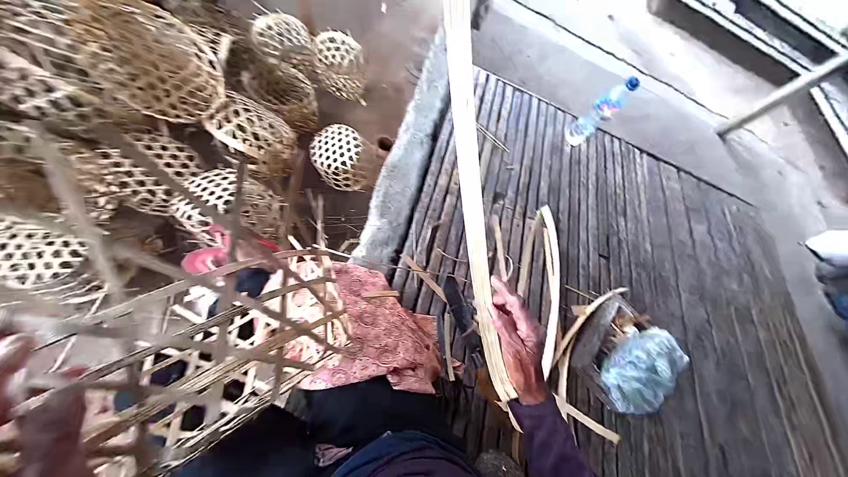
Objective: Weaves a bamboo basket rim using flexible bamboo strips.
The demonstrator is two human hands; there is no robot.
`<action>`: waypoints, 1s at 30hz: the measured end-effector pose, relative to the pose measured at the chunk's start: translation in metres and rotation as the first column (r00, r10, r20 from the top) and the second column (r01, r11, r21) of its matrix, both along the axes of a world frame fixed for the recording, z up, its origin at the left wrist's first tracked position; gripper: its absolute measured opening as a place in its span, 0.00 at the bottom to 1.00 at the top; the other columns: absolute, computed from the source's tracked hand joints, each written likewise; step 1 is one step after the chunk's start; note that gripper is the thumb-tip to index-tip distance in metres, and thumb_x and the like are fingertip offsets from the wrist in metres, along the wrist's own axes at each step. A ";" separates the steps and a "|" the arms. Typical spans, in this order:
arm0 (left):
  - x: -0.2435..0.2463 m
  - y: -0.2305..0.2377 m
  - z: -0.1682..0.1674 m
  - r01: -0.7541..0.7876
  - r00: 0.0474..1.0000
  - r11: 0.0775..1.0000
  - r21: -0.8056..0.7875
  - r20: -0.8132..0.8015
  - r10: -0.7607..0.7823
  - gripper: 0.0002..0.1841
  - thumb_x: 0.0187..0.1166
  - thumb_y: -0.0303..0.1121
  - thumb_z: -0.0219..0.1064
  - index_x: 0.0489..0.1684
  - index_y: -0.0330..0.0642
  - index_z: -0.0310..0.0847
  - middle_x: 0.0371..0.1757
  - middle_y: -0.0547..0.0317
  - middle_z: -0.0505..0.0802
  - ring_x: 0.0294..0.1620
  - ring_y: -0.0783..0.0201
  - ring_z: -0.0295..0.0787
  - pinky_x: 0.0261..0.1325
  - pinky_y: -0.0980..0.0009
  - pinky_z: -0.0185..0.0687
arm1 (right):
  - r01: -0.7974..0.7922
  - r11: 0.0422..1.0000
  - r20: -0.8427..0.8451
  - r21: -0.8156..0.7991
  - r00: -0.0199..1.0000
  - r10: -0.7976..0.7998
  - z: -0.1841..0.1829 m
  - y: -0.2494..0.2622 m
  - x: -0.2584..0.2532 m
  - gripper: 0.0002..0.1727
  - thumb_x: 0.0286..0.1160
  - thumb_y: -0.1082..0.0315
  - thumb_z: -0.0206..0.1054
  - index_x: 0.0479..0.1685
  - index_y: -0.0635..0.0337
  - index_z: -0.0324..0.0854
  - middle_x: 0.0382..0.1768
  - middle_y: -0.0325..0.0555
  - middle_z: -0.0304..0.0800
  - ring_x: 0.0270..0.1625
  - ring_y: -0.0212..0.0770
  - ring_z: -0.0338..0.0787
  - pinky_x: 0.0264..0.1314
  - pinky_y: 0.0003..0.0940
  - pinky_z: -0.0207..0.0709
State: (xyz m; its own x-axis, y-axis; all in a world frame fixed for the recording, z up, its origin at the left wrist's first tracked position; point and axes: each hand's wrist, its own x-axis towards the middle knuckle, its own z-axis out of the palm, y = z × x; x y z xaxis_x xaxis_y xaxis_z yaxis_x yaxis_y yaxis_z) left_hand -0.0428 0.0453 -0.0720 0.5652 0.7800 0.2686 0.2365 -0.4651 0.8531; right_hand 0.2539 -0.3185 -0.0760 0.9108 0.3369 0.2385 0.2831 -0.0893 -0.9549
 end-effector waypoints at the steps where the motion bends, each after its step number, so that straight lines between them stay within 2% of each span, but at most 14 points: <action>1: -0.001 0.009 -0.007 0.058 0.994 0.979 0.195 -0.102 -0.039 0.22 0.87 0.38 0.62 0.75 0.37 0.77 0.80 0.48 0.79 0.77 0.57 0.78 0.77 0.59 0.76 | -0.042 0.997 -0.081 0.071 0.996 0.048 0.008 0.013 -0.008 0.19 0.82 0.78 0.55 0.66 0.73 0.83 0.56 0.51 0.90 0.51 0.34 0.92 0.53 0.29 0.89; 3: 0.016 -0.001 0.008 -0.001 0.982 0.936 0.352 -0.177 0.068 0.24 0.86 0.45 0.61 0.78 0.50 0.79 0.85 0.50 0.75 0.82 0.52 0.73 0.79 0.51 0.71 | -0.092 0.975 -0.210 0.203 0.968 0.135 0.017 0.038 -0.017 0.17 0.80 0.79 0.55 0.56 0.70 0.89 0.50 0.48 0.92 0.40 0.34 0.90 0.42 0.28 0.88; 4: 0.025 -0.011 0.018 -0.032 0.982 0.939 0.344 -0.166 0.094 0.23 0.86 0.46 0.61 0.77 0.48 0.80 0.84 0.48 0.75 0.82 0.51 0.73 0.79 0.51 0.70 | -0.129 0.962 -0.251 0.241 0.949 0.190 0.020 0.047 -0.021 0.17 0.81 0.78 0.55 0.54 0.68 0.90 0.50 0.48 0.93 0.40 0.34 0.91 0.42 0.29 0.89; 6: 0.038 -0.026 0.032 -0.080 0.985 0.948 0.307 -0.121 0.123 0.24 0.86 0.47 0.60 0.74 0.43 0.81 0.81 0.42 0.77 0.75 0.50 0.78 0.74 0.52 0.74 | -0.215 0.918 -0.300 0.333 0.899 0.319 0.027 0.058 -0.024 0.17 0.81 0.77 0.55 0.53 0.66 0.91 0.54 0.47 0.94 0.50 0.35 0.93 0.53 0.31 0.89; 8: 0.045 -0.036 0.041 -0.120 0.978 0.931 0.344 -0.121 0.171 0.25 0.86 0.46 0.59 0.72 0.38 0.80 0.76 0.35 0.81 0.63 0.44 0.85 0.59 0.46 0.79 | -0.327 0.864 -0.264 0.384 0.857 0.442 0.035 0.064 -0.023 0.17 0.79 0.75 0.58 0.54 0.62 0.93 0.56 0.46 0.94 0.55 0.35 0.92 0.59 0.32 0.88; 10: 0.047 -0.042 0.053 -0.126 0.974 0.915 0.384 -0.125 0.187 0.24 0.84 0.42 0.60 0.73 0.37 0.79 0.73 0.35 0.83 0.51 0.45 0.88 0.49 0.46 0.80 | -0.436 0.845 -0.199 0.310 0.839 0.506 0.046 0.066 -0.021 0.18 0.79 0.71 0.59 0.61 0.59 0.91 0.58 0.45 0.92 0.54 0.37 0.93 0.57 0.34 0.90; 13: 0.048 -0.048 0.065 -0.131 0.975 0.895 0.426 -0.107 0.193 0.22 0.82 0.38 0.61 0.72 0.40 0.81 0.69 0.39 0.85 0.48 0.50 0.90 0.47 0.51 0.84 | -0.533 0.841 -0.047 0.091 0.842 0.538 0.051 0.067 -0.017 0.19 0.83 0.62 0.63 0.69 0.55 0.84 0.60 0.39 0.91 0.54 0.36 0.93 0.57 0.34 0.90; 15: 0.047 -0.049 0.064 -0.175 0.976 0.887 0.427 -0.044 0.214 0.21 0.82 0.39 0.62 0.70 0.41 0.83 0.64 0.43 0.86 0.36 0.58 0.84 0.37 0.60 0.78 | -0.471 0.876 0.161 -0.108 0.861 0.483 0.052 0.072 -0.019 0.17 0.84 0.61 0.63 0.62 0.60 0.84 0.54 0.35 0.89 0.50 0.26 0.90 0.55 0.23 0.87; 17: 0.043 -0.053 0.063 -0.236 0.970 0.884 0.405 0.039 0.241 0.20 0.81 0.37 0.63 0.67 0.39 0.84 0.61 0.44 0.87 0.30 0.66 0.80 0.32 0.69 0.74 | -0.336 0.901 0.412 -0.275 0.805 0.426 0.058 0.077 -0.019 0.15 0.85 0.62 0.62 0.48 0.65 0.88 0.45 0.40 0.85 0.51 0.22 0.84 0.58 0.14 0.78; 20: 0.030 -0.048 0.058 -0.292 0.949 0.892 0.345 0.217 0.227 0.19 0.81 0.35 0.65 0.66 0.35 0.83 0.59 0.47 0.87 0.32 0.75 0.77 0.33 0.82 0.72 | -0.271 0.918 0.587 -0.290 0.707 0.395 0.069 0.083 -0.014 0.16 0.87 0.59 0.61 0.35 0.63 0.82 0.43 0.42 0.78 0.57 0.24 0.77 0.66 0.15 0.69; 23: 0.019 -0.038 0.046 -0.374 0.882 0.886 0.273 0.401 0.248 0.17 0.82 0.37 0.66 0.64 0.37 0.82 0.57 0.56 0.86 0.36 0.79 0.77 0.38 0.84 0.74 | -0.401 0.888 0.528 -0.224 0.716 0.457 0.079 0.092 -0.011 0.14 0.92 0.57 0.55 0.44 0.52 0.83 0.53 0.32 0.83 0.63 0.24 0.82 0.70 0.21 0.76; 26: 0.018 -0.035 0.038 -0.407 0.823 0.898 0.167 0.495 0.280 0.17 0.81 0.39 0.68 0.64 0.44 0.83 0.55 0.66 0.86 0.36 0.81 0.77 0.36 0.84 0.75 | -0.525 0.839 0.374 -0.142 0.756 0.536 0.084 0.105 -0.019 0.14 0.92 0.53 0.52 0.54 0.40 0.85 0.42 0.21 0.94 0.45 0.22 0.93 0.51 0.22 0.88; 28: 0.017 -0.036 0.029 -0.403 0.818 0.906 0.127 0.495 0.294 0.18 0.80 0.39 0.69 0.65 0.46 0.84 0.56 0.68 0.86 0.35 0.82 0.77 0.36 0.84 0.75 | -0.545 0.820 0.352 -0.173 0.743 0.568 0.090 0.114 -0.029 0.15 0.94 0.56 0.51 0.56 0.45 0.84 0.37 0.21 0.90 0.38 0.17 0.89 0.44 0.16 0.85; 30: 0.017 -0.036 0.015 -0.400 0.822 0.912 0.092 0.476 0.313 0.18 0.80 0.40 0.69 0.65 0.47 0.84 0.56 0.67 0.87 0.32 0.82 0.77 0.33 0.84 0.75 | -0.549 0.807 0.377 -0.218 0.715 0.589 0.094 0.122 -0.039 0.16 0.94 0.59 0.51 0.57 0.55 0.84 0.42 0.24 0.90 0.40 0.12 0.86 0.46 0.12 0.82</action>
